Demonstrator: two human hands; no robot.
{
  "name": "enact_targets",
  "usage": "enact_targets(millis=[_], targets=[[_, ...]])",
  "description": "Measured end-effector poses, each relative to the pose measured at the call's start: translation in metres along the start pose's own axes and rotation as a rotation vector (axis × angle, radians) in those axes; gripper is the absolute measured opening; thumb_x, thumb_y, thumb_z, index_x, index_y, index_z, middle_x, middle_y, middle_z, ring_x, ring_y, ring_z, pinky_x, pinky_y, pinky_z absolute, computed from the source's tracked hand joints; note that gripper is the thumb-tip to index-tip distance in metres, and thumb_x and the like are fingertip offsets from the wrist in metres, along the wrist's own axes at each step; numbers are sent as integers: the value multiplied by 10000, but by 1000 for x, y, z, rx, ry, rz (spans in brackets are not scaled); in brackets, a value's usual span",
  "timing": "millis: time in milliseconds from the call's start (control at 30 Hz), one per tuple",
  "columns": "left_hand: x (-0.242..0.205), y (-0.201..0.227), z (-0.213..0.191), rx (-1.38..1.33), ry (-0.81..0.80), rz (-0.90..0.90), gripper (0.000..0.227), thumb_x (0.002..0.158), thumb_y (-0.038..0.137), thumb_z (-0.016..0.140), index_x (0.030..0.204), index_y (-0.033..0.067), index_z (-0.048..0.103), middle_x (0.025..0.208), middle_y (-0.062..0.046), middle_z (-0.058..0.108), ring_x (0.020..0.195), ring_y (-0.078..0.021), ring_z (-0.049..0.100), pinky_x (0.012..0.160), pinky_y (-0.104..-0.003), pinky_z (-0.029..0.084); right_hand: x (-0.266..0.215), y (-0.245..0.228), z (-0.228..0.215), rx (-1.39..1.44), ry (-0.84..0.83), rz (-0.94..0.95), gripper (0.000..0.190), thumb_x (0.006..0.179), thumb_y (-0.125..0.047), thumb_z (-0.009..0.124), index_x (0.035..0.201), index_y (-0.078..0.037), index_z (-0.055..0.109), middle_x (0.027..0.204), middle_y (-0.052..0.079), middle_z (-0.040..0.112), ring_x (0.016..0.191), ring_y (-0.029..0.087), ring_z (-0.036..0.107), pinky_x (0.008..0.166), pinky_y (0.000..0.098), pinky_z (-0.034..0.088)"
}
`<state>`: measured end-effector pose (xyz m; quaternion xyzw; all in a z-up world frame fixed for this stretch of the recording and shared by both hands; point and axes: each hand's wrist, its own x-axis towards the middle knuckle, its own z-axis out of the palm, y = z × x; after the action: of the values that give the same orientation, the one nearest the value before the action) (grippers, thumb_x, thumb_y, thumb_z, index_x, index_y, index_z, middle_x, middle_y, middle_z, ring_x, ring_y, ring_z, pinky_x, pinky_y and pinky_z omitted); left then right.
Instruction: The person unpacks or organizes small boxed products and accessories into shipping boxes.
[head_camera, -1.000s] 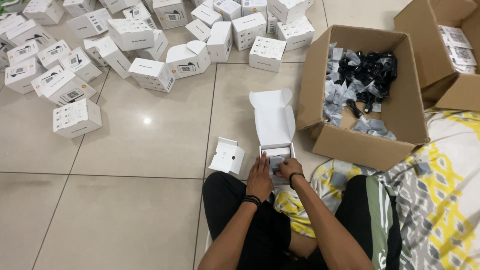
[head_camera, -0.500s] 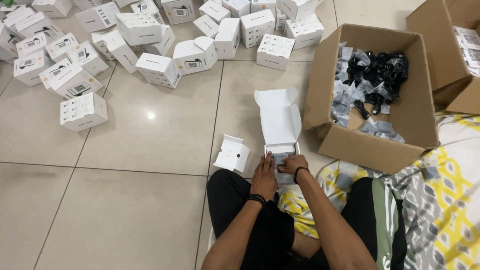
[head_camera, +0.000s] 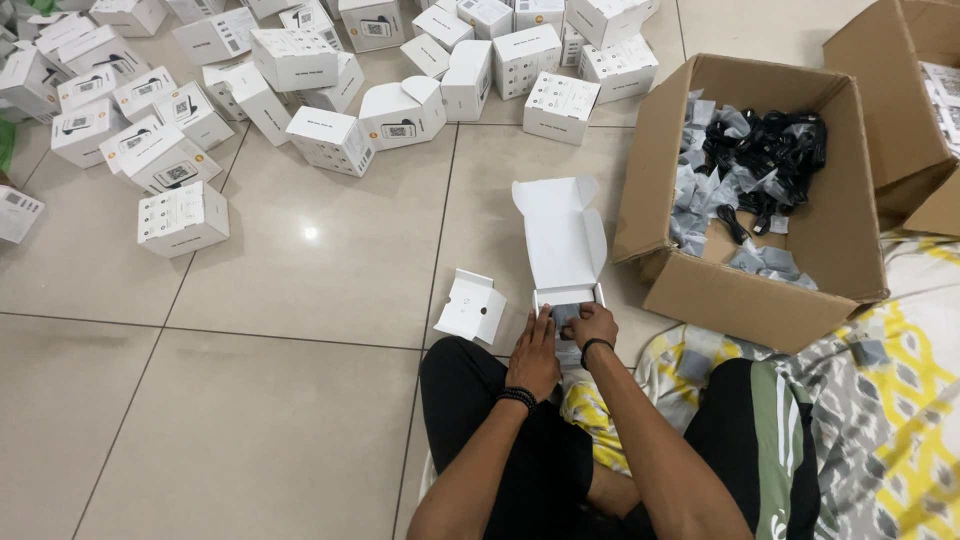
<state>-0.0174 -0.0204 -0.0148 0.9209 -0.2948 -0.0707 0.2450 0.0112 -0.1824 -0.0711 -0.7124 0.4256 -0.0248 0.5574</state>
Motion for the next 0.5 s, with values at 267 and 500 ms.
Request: enact_targets(millis=[267,500], targets=[[-18,8,-29,-402,375,-228,704,942,122,554,1569,-33,274,1686,-200,173,1546,-382,238,1238,-456,258,-81,-44,-3,-250,47,-514,354,881,-113,678,1224,-30,655,1198,157,702,1034,332,700,875,421,570],[-16,-63,-62,-653,728,-670,788,968,154,519,1594,-61,90,1701,-276,14,1588,-385,66,1281,-437,136,-39,-78,99,-378,-304,-1010,417,905,-92,628,1313,-12,596,1301,214,634,1199,406,584,1011,469,485]])
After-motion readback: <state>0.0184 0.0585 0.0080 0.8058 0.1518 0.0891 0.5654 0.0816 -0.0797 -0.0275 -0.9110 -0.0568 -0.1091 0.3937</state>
